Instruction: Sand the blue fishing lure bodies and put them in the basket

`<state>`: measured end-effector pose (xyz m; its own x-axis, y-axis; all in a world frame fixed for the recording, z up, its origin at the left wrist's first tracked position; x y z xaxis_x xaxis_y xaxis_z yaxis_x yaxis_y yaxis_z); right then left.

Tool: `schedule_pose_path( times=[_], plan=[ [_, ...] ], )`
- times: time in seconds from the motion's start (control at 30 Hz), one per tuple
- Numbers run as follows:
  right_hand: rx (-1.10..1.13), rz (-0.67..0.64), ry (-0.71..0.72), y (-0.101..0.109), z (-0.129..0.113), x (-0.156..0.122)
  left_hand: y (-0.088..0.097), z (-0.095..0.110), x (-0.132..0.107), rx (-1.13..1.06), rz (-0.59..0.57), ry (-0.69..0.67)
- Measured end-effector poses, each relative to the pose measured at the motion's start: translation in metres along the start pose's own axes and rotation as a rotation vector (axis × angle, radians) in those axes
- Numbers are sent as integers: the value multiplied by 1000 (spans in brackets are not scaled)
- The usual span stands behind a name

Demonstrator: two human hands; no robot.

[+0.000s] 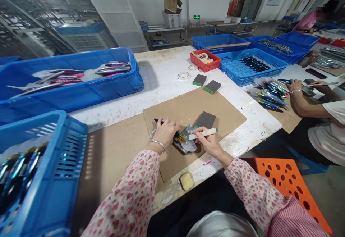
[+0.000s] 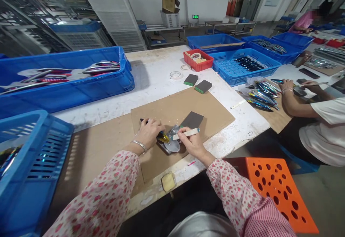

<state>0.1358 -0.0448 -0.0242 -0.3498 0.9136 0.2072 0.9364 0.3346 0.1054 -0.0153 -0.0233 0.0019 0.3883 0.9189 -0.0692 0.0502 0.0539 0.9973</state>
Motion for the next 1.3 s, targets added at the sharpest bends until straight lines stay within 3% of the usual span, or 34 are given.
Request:
schedule_pose_path(
  times=[0.1,0.2,0.3,0.5,0.57,0.63,0.8,1.03,1.3],
  plan=[
    [-18,49,15,13,-11,2,-1,0,0,7,-2,0],
    [46,-22,-89,15,-11,3,-2,-1,0,29,-4,-1],
    [88,-117,-147,10,-14,2,-3,-1,0,36,-8,-6],
    [486,-326,-248,-16,-13,-2,-2,0,0,29,-18,-3],
    [535,-371,-215,-21,-14,-1,-1,0,0,32,-27,-1],
    [484,-334,-134,-20,-13,2,-1,0,0,27,-34,-1],
    [79,-120,-4,-14,-7,3,1,2,2,21,-50,0],
    [-201,-40,146,-20,-15,0,-1,3,2,78,-108,-6],
    [-372,-82,266,-21,-18,-2,-2,3,2,65,-71,-30]
  ],
)
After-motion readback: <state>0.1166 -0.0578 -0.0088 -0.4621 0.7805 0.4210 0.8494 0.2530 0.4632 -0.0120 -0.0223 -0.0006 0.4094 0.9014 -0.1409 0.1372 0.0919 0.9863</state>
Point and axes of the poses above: each hand's wrist, its own x-axis towards the middle knuckle, its own y-axis out of the back of the hand, z = x × y, the point moved 9 cm from there along x, towards the middle knuckle, and after that the axes turned 5 degrees about -z, right-handed, at the moved point
